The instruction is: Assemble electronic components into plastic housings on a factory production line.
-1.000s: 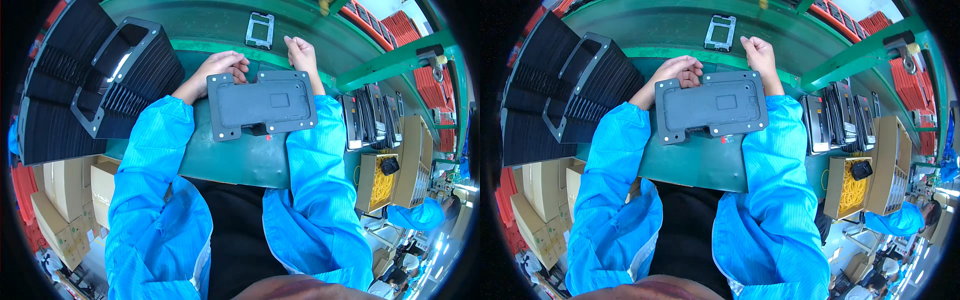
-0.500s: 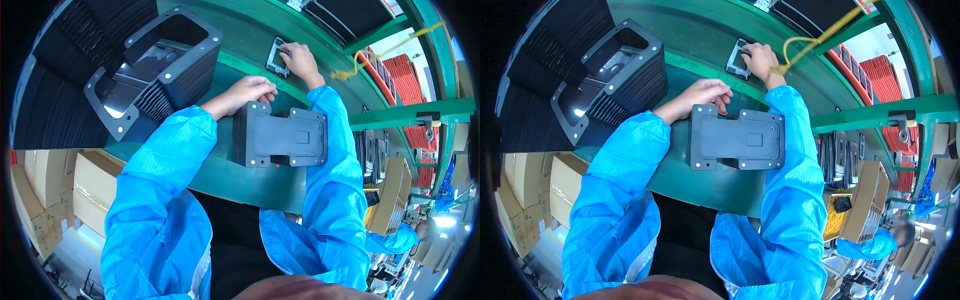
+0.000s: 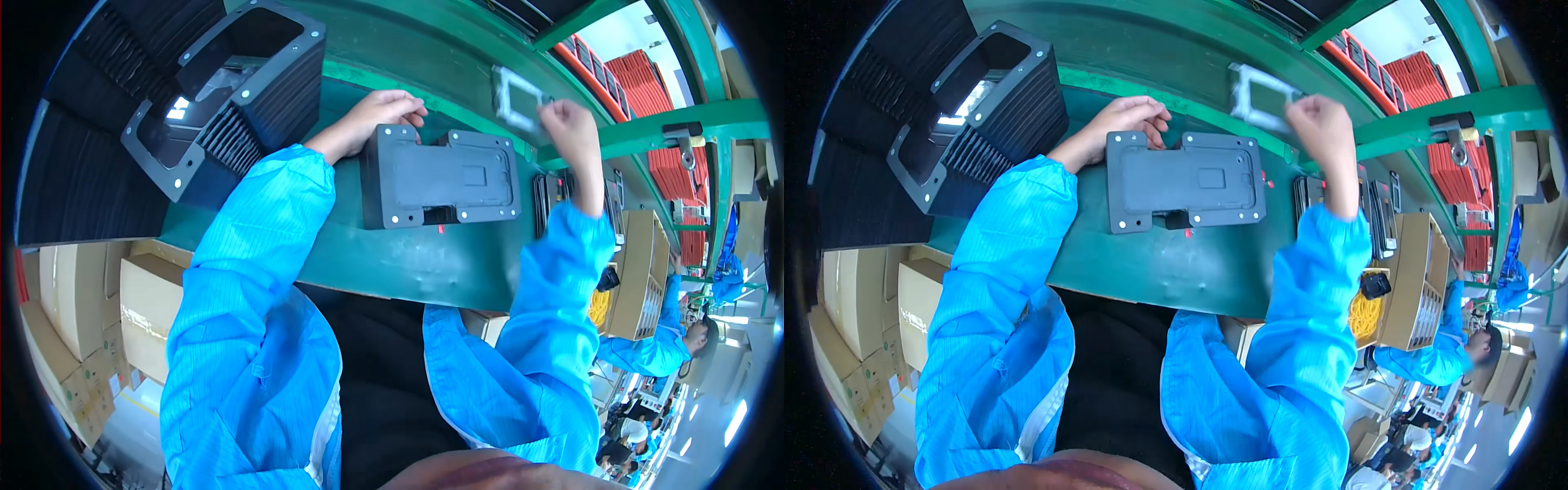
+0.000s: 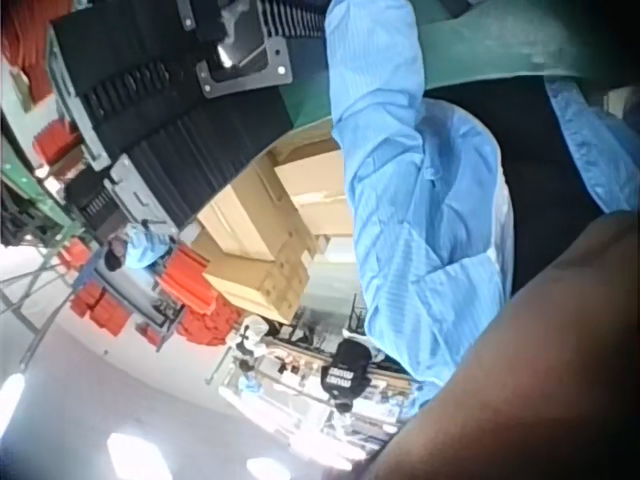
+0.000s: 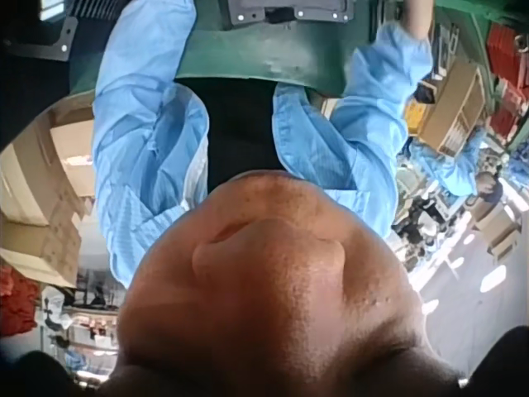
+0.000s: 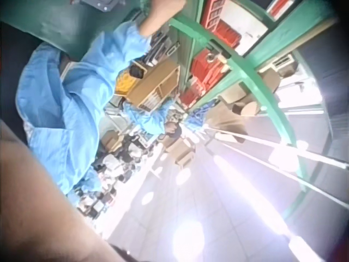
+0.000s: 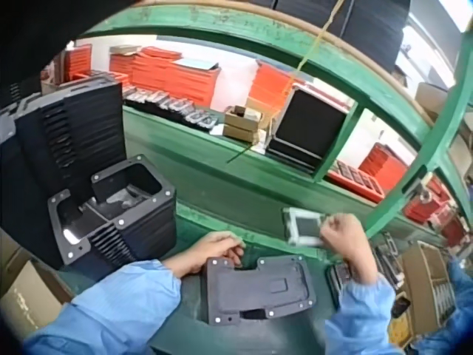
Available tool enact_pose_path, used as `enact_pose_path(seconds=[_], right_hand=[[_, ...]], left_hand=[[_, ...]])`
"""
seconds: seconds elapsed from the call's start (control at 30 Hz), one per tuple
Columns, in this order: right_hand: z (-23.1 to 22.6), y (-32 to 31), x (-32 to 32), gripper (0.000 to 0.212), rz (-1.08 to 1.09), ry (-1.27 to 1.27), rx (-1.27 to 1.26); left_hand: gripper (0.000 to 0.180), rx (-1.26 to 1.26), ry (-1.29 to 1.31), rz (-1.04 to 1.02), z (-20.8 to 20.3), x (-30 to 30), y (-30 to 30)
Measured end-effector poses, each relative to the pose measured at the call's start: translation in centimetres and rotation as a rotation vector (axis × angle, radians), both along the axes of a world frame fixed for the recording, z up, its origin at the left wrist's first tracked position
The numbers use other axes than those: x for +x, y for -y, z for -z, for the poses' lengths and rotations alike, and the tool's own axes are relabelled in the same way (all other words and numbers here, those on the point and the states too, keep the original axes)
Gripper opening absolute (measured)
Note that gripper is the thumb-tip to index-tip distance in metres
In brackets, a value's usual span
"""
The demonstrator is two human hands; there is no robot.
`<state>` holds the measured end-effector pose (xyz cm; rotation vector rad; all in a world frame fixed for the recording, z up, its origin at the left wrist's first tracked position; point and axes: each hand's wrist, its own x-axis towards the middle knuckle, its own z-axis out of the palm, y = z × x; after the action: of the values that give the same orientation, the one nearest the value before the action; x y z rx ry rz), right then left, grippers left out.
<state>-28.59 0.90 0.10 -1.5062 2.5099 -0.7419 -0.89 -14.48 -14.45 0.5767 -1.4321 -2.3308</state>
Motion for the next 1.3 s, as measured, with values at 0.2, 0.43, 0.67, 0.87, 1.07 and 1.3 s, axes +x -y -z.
enact_pose_path(seconds=[0.2,0.43,0.67,0.87,1.07,1.3], right_hand=[[-0.8,-7.2,14.6,0.02,-0.021,-0.128,0.053],[0.5,-7.1,17.1,0.02,-0.022,-0.32,-0.046],[1.8,-7.1,17.9,0.019,0.041,-0.424,-0.179],[1.3,-7.2,17.9,0.016,0.028,-0.4,-0.19],[-0.4,-8.5,18.6,0.015,-0.159,-0.528,-0.19],[0.9,-8.6,18.0,0.017,-0.196,-0.433,-0.279]], left_hand=[[0.031,-0.014,0.018,-0.019,-0.3,0.4,-0.4],[0.036,-0.139,-0.101,-0.298,-1.6,3.1,-2.7],[0.034,-0.338,-0.041,-0.451,-2.8,6.8,-7.0],[0.036,-0.575,-0.106,-0.789,-5.6,10.2,-13.6],[0.054,-1.444,0.257,-0.626,-10.4,10.2,-14.8],[0.063,-1.709,0.49,-0.44,-12.9,7.9,-15.4]])
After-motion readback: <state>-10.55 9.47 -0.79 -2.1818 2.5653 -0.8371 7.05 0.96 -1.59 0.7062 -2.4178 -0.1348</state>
